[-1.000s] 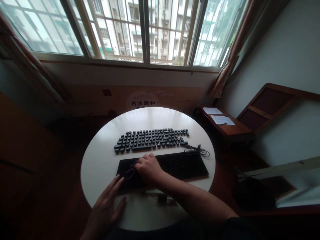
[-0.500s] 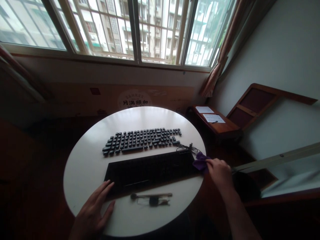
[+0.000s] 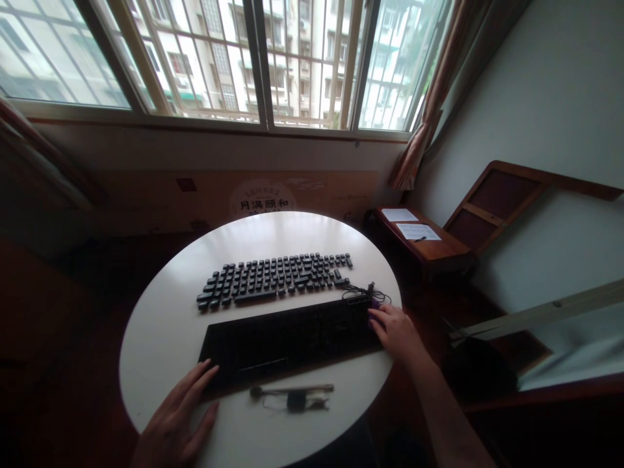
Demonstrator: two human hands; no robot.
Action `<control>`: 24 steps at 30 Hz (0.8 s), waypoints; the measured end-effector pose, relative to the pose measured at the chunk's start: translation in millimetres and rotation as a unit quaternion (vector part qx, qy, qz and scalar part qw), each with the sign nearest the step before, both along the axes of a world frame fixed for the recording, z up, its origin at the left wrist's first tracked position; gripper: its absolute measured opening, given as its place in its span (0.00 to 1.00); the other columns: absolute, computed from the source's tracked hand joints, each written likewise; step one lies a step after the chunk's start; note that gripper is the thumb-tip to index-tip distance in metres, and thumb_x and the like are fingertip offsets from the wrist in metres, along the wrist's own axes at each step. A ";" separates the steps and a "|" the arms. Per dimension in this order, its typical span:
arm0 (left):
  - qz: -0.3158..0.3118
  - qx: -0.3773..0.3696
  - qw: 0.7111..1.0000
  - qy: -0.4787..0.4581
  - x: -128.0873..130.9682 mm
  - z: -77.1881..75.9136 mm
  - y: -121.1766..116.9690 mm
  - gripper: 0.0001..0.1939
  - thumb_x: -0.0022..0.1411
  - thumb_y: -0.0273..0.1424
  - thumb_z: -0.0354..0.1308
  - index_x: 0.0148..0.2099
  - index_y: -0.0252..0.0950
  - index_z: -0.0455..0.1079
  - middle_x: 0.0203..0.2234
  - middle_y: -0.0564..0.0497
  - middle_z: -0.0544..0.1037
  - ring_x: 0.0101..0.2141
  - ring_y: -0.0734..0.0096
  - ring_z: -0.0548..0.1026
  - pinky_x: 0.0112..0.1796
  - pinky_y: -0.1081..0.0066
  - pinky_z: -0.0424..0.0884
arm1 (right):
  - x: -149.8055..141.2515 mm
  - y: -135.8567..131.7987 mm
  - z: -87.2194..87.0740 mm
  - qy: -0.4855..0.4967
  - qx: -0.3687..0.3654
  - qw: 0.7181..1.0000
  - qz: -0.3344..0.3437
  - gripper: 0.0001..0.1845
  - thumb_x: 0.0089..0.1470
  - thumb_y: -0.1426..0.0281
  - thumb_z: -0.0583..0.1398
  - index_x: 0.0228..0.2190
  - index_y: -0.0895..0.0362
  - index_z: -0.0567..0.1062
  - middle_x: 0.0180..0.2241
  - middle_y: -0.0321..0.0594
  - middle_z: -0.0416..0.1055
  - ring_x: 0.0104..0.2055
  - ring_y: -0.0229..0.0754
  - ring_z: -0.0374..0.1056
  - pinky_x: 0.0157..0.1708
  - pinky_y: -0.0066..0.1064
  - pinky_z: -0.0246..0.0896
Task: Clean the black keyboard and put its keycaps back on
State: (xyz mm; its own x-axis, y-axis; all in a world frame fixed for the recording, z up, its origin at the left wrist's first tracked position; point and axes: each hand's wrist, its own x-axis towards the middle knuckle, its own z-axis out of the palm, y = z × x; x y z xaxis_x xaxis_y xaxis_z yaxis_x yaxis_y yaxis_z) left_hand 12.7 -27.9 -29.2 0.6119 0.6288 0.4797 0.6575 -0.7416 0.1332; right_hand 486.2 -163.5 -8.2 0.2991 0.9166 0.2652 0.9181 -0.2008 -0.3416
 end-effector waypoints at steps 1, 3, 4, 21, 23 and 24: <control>0.002 -0.003 1.000 0.000 -0.3 0.0 0.0 0.27 0.65 0.37 0.53 0.65 0.44 0.60 0.61 0.46 0.70 0.55 0.54 0.74 0.52 0.58 0.76 | 1.7 -0.3 -0.7 0.001 0.000 1.000 0.005 0.17 0.61 0.65 0.56 0.47 0.55 0.80 0.44 0.48 0.75 0.47 0.51 0.70 0.50 0.44 0.66; 0.004 -0.009 1.000 -0.001 -1.0 -0.4 0.2 0.28 0.64 0.37 0.54 0.65 0.45 0.60 0.61 0.47 0.70 0.56 0.54 0.74 0.52 0.59 0.75 | 4.8 -3.0 -2.1 0.006 0.005 1.000 0.018 0.16 0.61 0.65 0.57 0.46 0.54 0.81 0.44 0.48 0.75 0.48 0.52 0.71 0.50 0.44 0.67; 0.006 -0.010 1.000 -0.004 -1.3 -0.7 0.4 0.28 0.64 0.38 0.54 0.65 0.45 0.61 0.61 0.47 0.70 0.56 0.54 0.74 0.52 0.59 0.76 | 5.6 -5.1 -2.9 0.011 0.011 1.000 0.023 0.15 0.61 0.65 0.57 0.44 0.54 0.81 0.45 0.48 0.75 0.48 0.52 0.71 0.50 0.44 0.68; -0.005 0.014 1.000 -0.004 -0.7 1.6 -2.2 0.23 0.64 0.35 0.54 0.62 0.44 0.65 0.61 0.47 0.70 0.55 0.53 0.74 0.49 0.57 0.77 | -110.6 32.7 10.2 0.103 0.097 0.977 0.159 0.12 0.60 0.71 0.59 0.42 0.54 0.81 0.45 0.47 0.79 0.51 0.53 0.72 0.55 0.50 0.65; -0.001 0.023 1.000 -0.007 0.6 2.2 -2.8 0.22 0.64 0.34 0.53 0.61 0.43 0.66 0.60 0.46 0.71 0.55 0.54 0.75 0.49 0.58 0.78 | -152.3 48.0 7.8 0.134 0.078 0.964 0.216 0.12 0.60 0.72 0.59 0.43 0.53 0.81 0.46 0.45 0.79 0.54 0.51 0.71 0.58 0.48 0.62; 0.001 0.027 1.000 -0.006 1.1 2.2 -3.1 0.22 0.65 0.34 0.53 0.60 0.43 0.66 0.60 0.45 0.71 0.55 0.54 0.75 0.49 0.58 0.77 | -172.8 53.2 7.8 0.145 0.062 0.957 0.242 0.13 0.60 0.72 0.59 0.44 0.53 0.81 0.47 0.44 0.79 0.56 0.51 0.70 0.61 0.48 0.58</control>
State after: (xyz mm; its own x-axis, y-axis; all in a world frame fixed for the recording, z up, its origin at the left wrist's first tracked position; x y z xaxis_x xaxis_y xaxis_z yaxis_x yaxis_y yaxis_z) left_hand 13.9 -31.1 -27.0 0.6047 0.6027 0.5207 0.6578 -0.7465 0.1000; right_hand 313.4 -110.3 -0.4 -0.0759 0.9331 0.3516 0.7566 0.2835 -0.5892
